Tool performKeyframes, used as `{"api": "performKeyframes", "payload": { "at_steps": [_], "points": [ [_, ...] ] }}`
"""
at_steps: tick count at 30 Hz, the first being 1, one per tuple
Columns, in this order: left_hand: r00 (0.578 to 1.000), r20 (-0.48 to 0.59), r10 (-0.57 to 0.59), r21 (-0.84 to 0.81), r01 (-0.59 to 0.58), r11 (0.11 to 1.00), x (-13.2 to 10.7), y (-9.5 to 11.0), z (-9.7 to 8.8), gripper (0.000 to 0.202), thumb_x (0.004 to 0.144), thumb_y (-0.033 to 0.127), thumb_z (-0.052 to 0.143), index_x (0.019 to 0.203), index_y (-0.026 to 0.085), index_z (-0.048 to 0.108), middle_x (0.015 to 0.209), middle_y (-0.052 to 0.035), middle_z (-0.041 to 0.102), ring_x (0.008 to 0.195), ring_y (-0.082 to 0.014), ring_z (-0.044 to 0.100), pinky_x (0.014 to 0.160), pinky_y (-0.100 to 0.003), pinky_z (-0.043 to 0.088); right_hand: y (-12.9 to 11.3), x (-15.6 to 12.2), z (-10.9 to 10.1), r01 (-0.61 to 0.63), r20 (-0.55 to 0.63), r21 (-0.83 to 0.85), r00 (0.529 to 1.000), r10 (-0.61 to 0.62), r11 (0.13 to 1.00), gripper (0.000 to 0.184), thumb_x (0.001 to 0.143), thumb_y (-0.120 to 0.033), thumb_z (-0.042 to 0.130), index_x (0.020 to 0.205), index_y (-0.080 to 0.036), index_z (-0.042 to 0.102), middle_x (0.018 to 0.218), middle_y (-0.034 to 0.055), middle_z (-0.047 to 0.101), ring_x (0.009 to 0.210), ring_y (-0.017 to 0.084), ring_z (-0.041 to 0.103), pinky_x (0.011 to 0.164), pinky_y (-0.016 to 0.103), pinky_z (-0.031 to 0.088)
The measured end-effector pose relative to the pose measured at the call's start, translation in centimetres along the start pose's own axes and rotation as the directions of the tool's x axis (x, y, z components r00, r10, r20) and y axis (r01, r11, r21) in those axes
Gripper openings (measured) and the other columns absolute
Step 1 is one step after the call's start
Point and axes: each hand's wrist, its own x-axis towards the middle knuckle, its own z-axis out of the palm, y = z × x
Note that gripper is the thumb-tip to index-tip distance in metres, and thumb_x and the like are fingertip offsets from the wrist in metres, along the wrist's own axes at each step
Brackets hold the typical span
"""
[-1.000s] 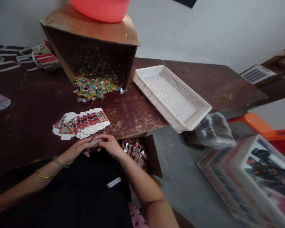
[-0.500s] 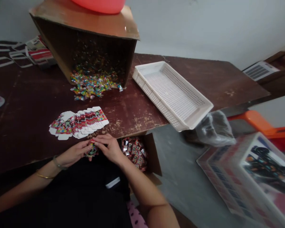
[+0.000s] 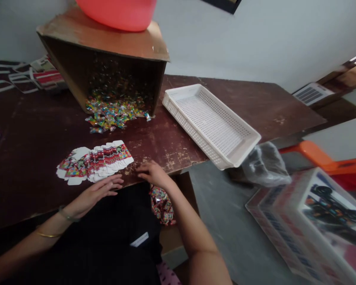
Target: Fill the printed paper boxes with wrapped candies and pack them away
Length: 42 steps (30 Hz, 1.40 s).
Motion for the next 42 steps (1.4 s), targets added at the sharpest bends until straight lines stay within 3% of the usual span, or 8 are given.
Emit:
{"api": "performKeyframes", "payload": {
  "at_steps": [3, 6, 16, 21, 27, 32, 37, 42],
  "points": [
    [0.998, -0.067, -0.008, 0.03, 0.01, 1.0, -0.2, 0.3, -1.2, 0.044, 0.087, 0.046, 0.059, 0.123, 0.021, 0.06, 0.12, -0.0112, 0.064, 0.109, -0.0267, 0.059, 0.093, -0.04, 0.046, 2.4, 5.1, 1.6, 0.08, -0.079, -0.16, 0.992, -0.094, 0.984, 0.048, 0.082, -0.031, 0.071, 0.129, -0.026, 0.06, 0.134, 0.0094, 0.058, 0.124, 0.025, 0.05, 0.102, 0.042, 0.038],
    [0.998, -0.047, -0.045, 0.048, 0.048, 0.998, -0.6, -0.2, -1.9, 0.044, 0.085, 0.047, 0.061, 0.119, 0.02, 0.063, 0.113, -0.0106, 0.068, 0.101, -0.0252, 0.063, 0.087, -0.038, 0.048, 3.9, 7.7, 2.7, 0.147, -0.128, -0.165, 0.977, -0.169, 0.975, 0.027, 0.085, -0.027, 0.068, 0.113, -0.027, 0.07, 0.122, 0.0059, 0.067, 0.113, 0.022, 0.058, 0.097, 0.038, 0.041],
    [0.999, -0.016, -0.047, -0.301, 0.04, 0.953, 1.7, -0.1, -1.7, 0.047, 0.087, 0.044, 0.061, 0.124, 0.016, 0.06, 0.125, -0.0166, 0.065, 0.112, -0.0297, 0.06, 0.098, -0.046, 0.045, 0.3, 1.0, 6.1, -0.038, -0.608, -0.238, 0.785, -0.118, 0.971, 0.009, 0.088, -0.021, 0.061, 0.087, -0.021, 0.07, 0.09, 0.0045, 0.072, 0.089, 0.02, 0.06, 0.086, 0.037, 0.04],
    [0.994, 0.032, -0.102, -0.318, 0.107, 0.942, 1.7, 0.0, -1.1, 0.041, 0.088, 0.039, 0.063, 0.12, 0.013, 0.062, 0.121, -0.0175, 0.067, 0.108, -0.029, 0.064, 0.096, -0.046, 0.047, -1.1, -0.2, 5.9, -0.09, -0.594, -0.308, 0.796, -0.117, 0.947, 0.008, 0.087, -0.02, 0.063, 0.08, -0.022, 0.066, 0.09, 0.003, 0.072, 0.085, 0.019, 0.058, 0.084, 0.037, 0.037],
    [0.999, 0.021, -0.038, -0.501, 0.043, 0.864, 2.2, -0.4, -0.6, 0.016, 0.086, 0.016, 0.062, 0.101, 0.013, 0.067, 0.102, -0.012, 0.075, 0.09, -0.022, 0.07, 0.077, -0.034, 0.056, -4.2, -1.5, 9.0, 0.206, -0.409, -0.344, 0.846, -0.343, 0.916, 0.009, 0.088, -0.03, 0.066, 0.096, -0.03, 0.07, 0.103, -0.0015, 0.073, 0.1, 0.018, 0.058, 0.099, 0.042, 0.032],
    [0.994, -0.101, -0.04, -0.516, -0.018, 0.856, 3.4, 0.0, -2.0, 0.011, 0.089, 0.012, 0.055, 0.088, 0.013, 0.066, 0.089, -0.0086, 0.077, 0.086, -0.0218, 0.072, 0.084, -0.037, 0.056, -2.8, -0.4, 8.3, 0.087, -0.595, -0.172, 0.785, -0.173, 0.981, 0.008, 0.088, -0.026, 0.065, 0.093, -0.027, 0.071, 0.097, 0.0011, 0.074, 0.094, 0.018, 0.061, 0.091, 0.039, 0.04],
    [0.98, 0.054, -0.193, -0.536, 0.191, 0.822, 1.7, 0.5, -1.4, 0.031, 0.096, 0.029, 0.046, 0.11, 0.008, 0.064, 0.115, -0.018, 0.071, 0.105, -0.0281, 0.068, 0.099, -0.044, 0.049, -1.4, 0.3, 6.7, -0.048, -0.762, 0.121, 0.636, 0.124, 0.992, 0.013, 0.09, -0.025, 0.058, 0.089, -0.021, 0.07, 0.094, 0.0059, 0.07, 0.091, 0.018, 0.064, 0.084, 0.033, 0.048],
    [1.0, -0.004, 0.025, -0.28, -0.026, 0.96, 0.7, 0.8, 0.3, 0.036, 0.092, 0.036, 0.05, 0.12, 0.015, 0.06, 0.119, -0.0149, 0.069, 0.109, -0.031, 0.064, 0.1, -0.051, 0.045, -1.0, 0.3, 8.6, -0.1, -0.672, 0.102, 0.726, 0.142, 0.99, 0.007, 0.086, -0.024, 0.063, 0.083, -0.021, 0.069, 0.091, 0.0067, 0.07, 0.091, 0.02, 0.063, 0.085, 0.035, 0.048]
  ]
}}
